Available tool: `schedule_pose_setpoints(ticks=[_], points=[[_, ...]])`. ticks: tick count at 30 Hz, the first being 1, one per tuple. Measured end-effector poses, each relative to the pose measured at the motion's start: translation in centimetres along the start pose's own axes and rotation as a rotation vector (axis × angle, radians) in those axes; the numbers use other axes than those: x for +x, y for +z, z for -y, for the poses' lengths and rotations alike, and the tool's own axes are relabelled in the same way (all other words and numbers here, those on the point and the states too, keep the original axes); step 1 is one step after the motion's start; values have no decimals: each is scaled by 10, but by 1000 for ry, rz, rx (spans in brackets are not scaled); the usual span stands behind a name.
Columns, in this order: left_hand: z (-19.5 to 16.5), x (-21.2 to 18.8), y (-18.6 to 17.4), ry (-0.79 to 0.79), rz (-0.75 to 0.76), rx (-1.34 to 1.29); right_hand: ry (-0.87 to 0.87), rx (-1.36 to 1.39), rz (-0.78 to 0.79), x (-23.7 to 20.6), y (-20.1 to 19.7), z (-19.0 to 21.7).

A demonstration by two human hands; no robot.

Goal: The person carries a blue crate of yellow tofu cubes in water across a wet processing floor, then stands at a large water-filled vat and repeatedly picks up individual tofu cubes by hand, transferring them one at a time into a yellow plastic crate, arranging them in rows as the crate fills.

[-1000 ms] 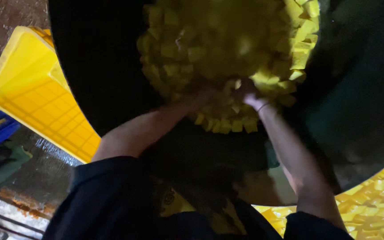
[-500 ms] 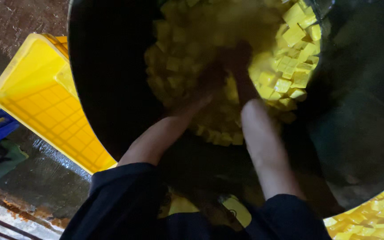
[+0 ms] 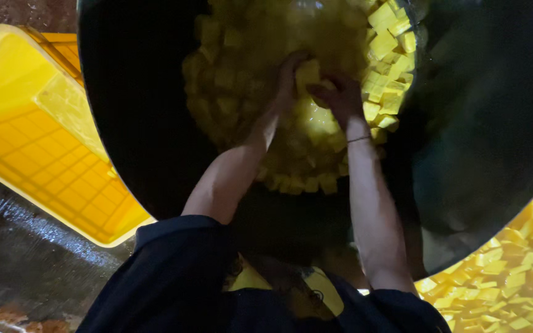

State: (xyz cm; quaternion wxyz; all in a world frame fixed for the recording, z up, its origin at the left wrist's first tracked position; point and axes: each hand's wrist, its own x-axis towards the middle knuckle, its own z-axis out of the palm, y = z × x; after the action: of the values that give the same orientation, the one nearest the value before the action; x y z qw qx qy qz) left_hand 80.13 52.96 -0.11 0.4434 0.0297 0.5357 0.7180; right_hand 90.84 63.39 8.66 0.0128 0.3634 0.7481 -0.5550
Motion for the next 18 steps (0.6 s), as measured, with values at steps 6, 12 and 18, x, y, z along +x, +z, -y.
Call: schedule_pose_setpoints(ticks=[6,12,18], points=[[-3,0,32,8,-118,-277,-176,36,-135,-1,12,-13],[-36,-9,33,38,-176,-566,-517,-263,70,28,13,-56],[-103,20,3,58,-46,-892,-475,-576,253,-21,43,-72]])
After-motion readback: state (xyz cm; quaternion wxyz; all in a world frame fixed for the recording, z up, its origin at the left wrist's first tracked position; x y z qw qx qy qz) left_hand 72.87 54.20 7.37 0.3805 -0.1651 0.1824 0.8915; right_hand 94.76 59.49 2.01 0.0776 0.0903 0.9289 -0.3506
